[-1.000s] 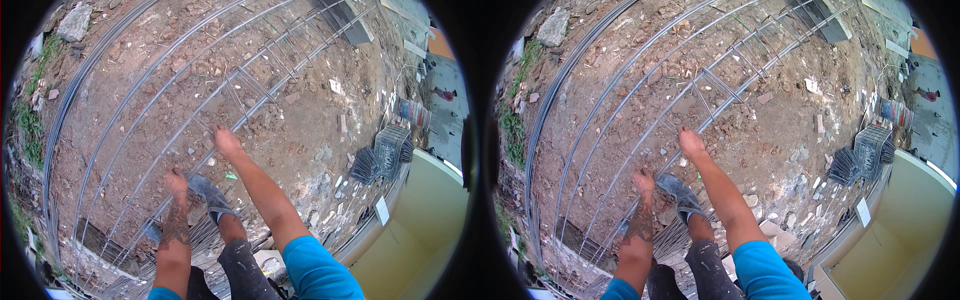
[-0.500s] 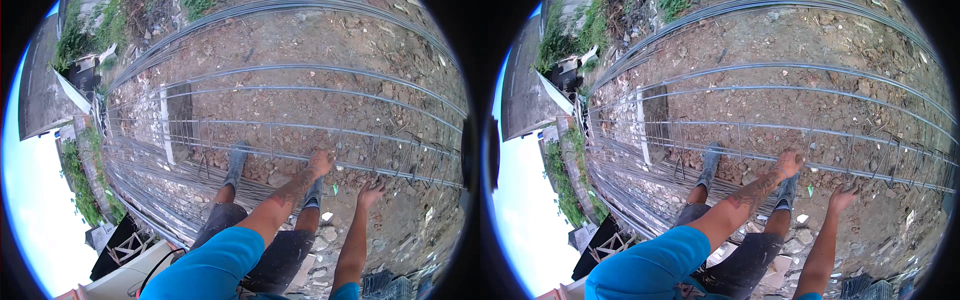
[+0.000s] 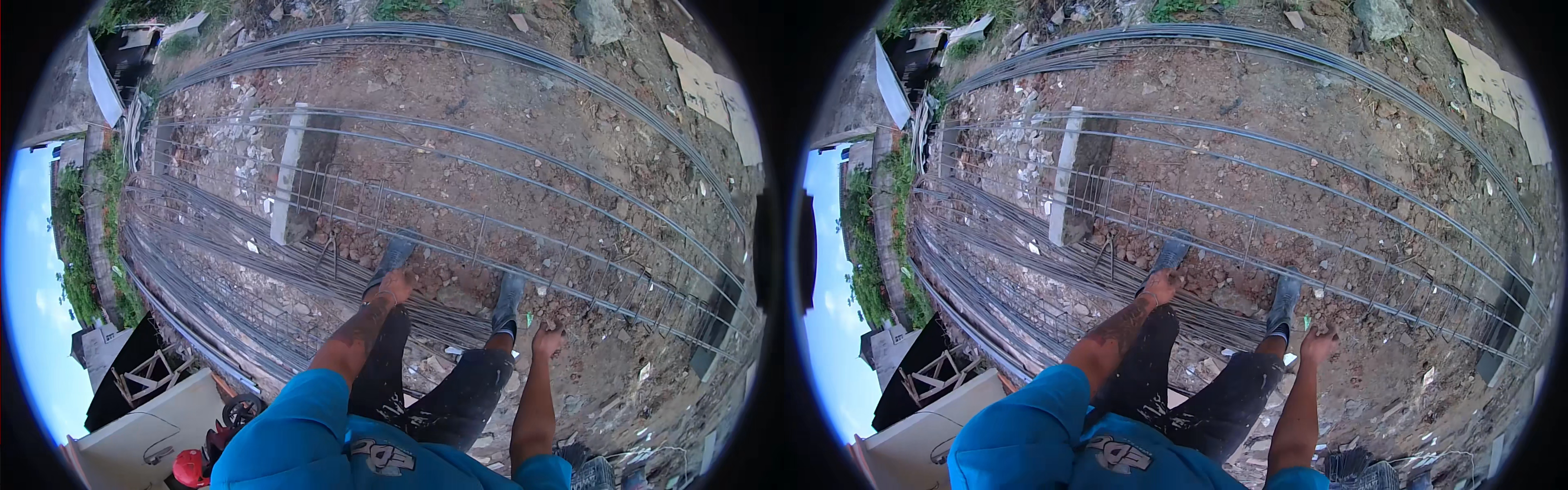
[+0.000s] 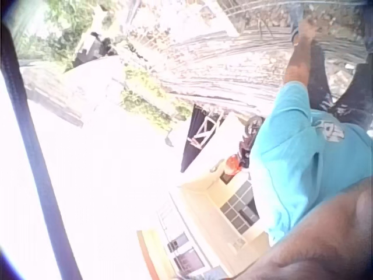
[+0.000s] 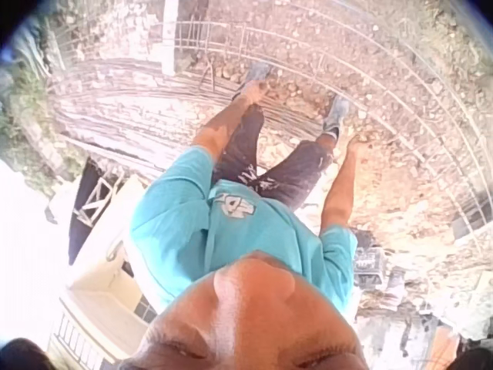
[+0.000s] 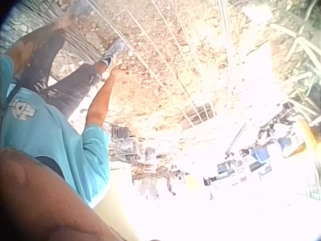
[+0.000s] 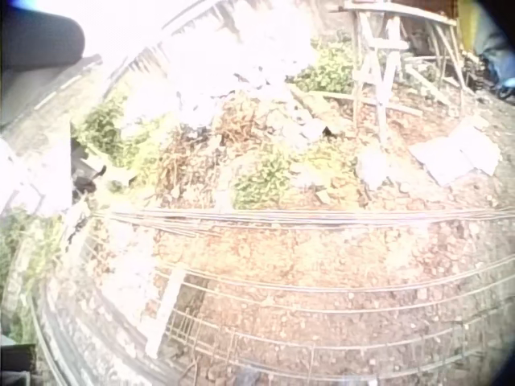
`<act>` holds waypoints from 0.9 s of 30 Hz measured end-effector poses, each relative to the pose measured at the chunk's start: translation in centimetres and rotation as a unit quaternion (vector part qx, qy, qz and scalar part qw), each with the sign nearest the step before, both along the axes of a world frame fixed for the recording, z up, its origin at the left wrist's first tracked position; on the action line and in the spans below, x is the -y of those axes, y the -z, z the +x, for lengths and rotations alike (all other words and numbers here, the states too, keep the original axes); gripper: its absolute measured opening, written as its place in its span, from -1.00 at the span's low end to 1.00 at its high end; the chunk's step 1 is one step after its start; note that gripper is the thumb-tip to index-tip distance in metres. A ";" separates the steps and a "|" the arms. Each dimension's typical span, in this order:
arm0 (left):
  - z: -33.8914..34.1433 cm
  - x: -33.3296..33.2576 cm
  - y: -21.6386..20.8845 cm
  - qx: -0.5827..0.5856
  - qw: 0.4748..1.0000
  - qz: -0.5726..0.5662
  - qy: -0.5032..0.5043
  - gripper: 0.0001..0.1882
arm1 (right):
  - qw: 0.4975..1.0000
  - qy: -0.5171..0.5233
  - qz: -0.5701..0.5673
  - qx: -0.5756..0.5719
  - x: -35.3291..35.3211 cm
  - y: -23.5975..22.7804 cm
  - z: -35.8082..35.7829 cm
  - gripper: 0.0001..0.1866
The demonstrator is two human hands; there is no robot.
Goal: The person organizes rebar stirrups by hand, then slides them onto long reinforcement bars.
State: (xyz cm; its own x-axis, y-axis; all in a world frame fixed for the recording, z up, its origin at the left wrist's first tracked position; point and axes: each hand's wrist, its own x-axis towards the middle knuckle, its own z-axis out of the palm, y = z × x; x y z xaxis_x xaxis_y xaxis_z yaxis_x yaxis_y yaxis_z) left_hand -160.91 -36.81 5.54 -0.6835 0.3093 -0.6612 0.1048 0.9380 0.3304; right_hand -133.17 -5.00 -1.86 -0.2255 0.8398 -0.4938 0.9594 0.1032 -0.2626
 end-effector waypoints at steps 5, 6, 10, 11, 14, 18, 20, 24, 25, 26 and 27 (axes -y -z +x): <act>-1.0 13.2 -7.3 -0.003 0.991 -0.050 -0.127 -0.67 | 0.997 -0.031 0.021 -0.060 3.4 -9.1 -1.4 -0.60; -0.5 15.8 -8.8 -0.009 0.992 -0.072 -0.107 -0.66 | 0.997 -0.055 0.007 -0.053 4.4 -10.6 -0.8 -0.63; 1.2 19.7 -15.5 0.174 0.984 0.018 -0.044 -0.77 | 0.997 0.023 -0.036 -0.059 9.2 -16.7 4.3 -0.64; 2.1 22.7 -16.2 0.220 0.973 0.011 -0.071 -0.79 | 0.995 0.024 -0.068 -0.072 10.7 -16.7 6.4 -0.63; 3.7 26.5 -22.2 0.253 0.959 0.128 0.028 -0.78 | 0.987 0.034 -0.153 -0.017 14.1 -23.3 6.8 -0.59; 0.6 23.4 -22.6 0.268 0.937 0.189 0.121 -0.75 | 0.981 0.047 -0.187 0.000 18.8 -28.6 12.5 -0.62; -0.5 21.4 -23.1 0.232 0.931 0.222 0.174 -0.74 | 0.961 -0.029 -0.275 0.004 18.9 -33.3 11.4 -0.65; 0.9 18.7 -25.1 0.178 0.912 0.269 0.254 -0.72 | 0.902 -0.220 -0.369 -0.034 17.3 -42.8 10.2 -0.63; 1.4 17.7 -25.5 0.164 0.907 0.280 0.269 -0.72 | 0.901 -0.223 -0.369 -0.034 17.2 -43.8 10.4 -0.63; 1.9 17.1 -26.2 0.143 0.906 0.286 0.276 -0.71 | 0.886 -0.154 -0.415 -0.139 16.8 -44.4 10.2 -0.49; 2.5 16.6 -27.0 0.121 0.907 0.291 0.279 -0.71 | 0.852 -0.085 -0.458 -0.238 16.5 -44.5 10.2 -0.32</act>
